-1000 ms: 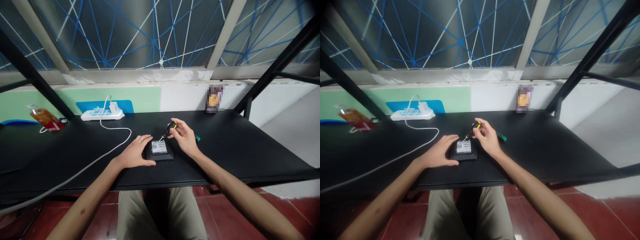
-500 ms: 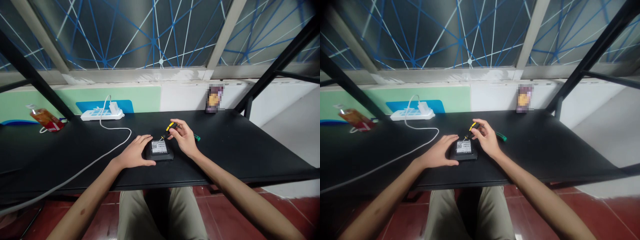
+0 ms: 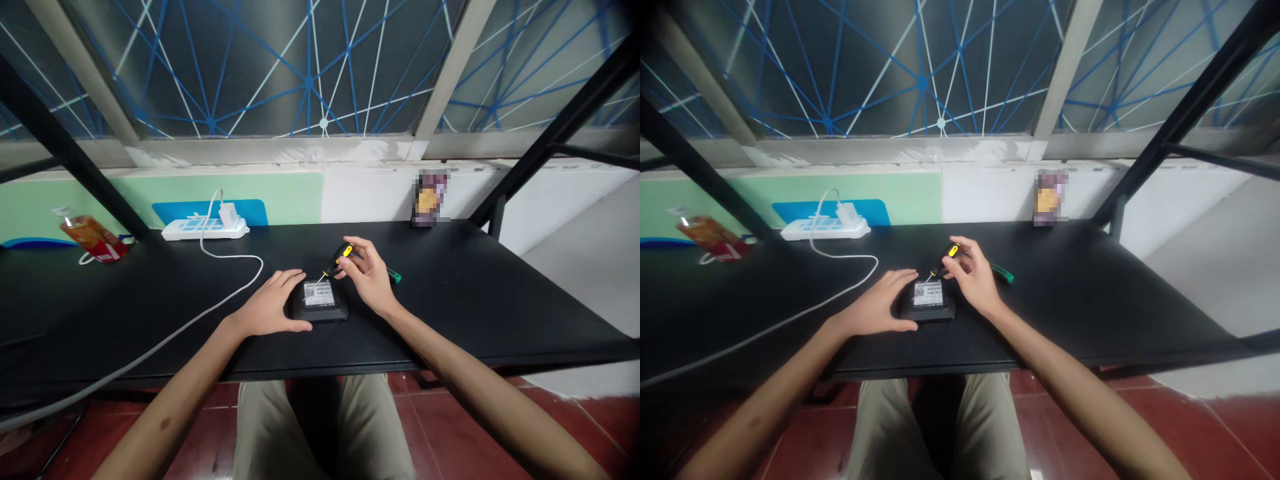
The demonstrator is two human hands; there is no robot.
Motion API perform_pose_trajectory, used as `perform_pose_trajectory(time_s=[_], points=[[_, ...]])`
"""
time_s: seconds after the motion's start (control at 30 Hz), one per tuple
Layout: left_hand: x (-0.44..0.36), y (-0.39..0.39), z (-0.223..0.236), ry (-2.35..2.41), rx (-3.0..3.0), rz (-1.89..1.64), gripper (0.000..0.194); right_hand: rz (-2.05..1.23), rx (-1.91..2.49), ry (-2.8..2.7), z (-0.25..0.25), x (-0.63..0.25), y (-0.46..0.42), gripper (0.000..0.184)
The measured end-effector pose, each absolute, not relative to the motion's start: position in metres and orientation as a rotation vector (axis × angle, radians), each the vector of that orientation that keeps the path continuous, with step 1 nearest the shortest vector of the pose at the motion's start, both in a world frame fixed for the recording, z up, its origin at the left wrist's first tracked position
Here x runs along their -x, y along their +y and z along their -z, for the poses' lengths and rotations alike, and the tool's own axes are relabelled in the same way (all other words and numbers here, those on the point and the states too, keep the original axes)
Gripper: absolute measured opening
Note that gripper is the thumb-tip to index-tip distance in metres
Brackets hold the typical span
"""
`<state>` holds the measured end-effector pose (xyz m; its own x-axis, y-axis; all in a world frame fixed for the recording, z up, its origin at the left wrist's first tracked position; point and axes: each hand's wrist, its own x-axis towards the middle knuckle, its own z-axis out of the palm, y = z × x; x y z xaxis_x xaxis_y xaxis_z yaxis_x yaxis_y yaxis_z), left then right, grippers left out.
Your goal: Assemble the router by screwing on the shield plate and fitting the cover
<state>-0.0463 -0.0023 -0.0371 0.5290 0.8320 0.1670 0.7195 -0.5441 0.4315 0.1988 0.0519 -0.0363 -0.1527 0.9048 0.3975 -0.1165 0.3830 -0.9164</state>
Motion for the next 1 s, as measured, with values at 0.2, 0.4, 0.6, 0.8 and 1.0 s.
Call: perform_pose_trajectory(time_s=[0.2, 0.4, 0.6, 0.8, 1.0], points=[[0.0467, -0.0017, 0.0385, 1.285, -2.457, -0.530, 0.096, -1.060, 0.739, -1.425, 0.0370, -0.1987, 0.0543, 0.041], [0.0466, -0.0020, 0.0377, 1.291, -2.458, -0.514, 0.097, -1.091, 0.737, -1.465, 0.0362, -0.1999, 0.0515, 0.041], [0.0470, -0.0014, 0.0387, 1.292, -2.465, -0.508, 0.098, -1.070, 0.738, -1.431, 0.0352, -0.1988, 0.0511, 0.039], [0.0466, -0.0019, 0.0375, 1.297, -2.460, -0.498, 0.098, -1.058, 0.765, -1.431, 0.0348, -0.1987, 0.0519, 0.039], [0.0455, -0.0022, 0.0367, 1.300, -2.455, -0.506, 0.098, -1.092, 0.740, -1.441, 0.0354, -0.1996, 0.0507, 0.041]])
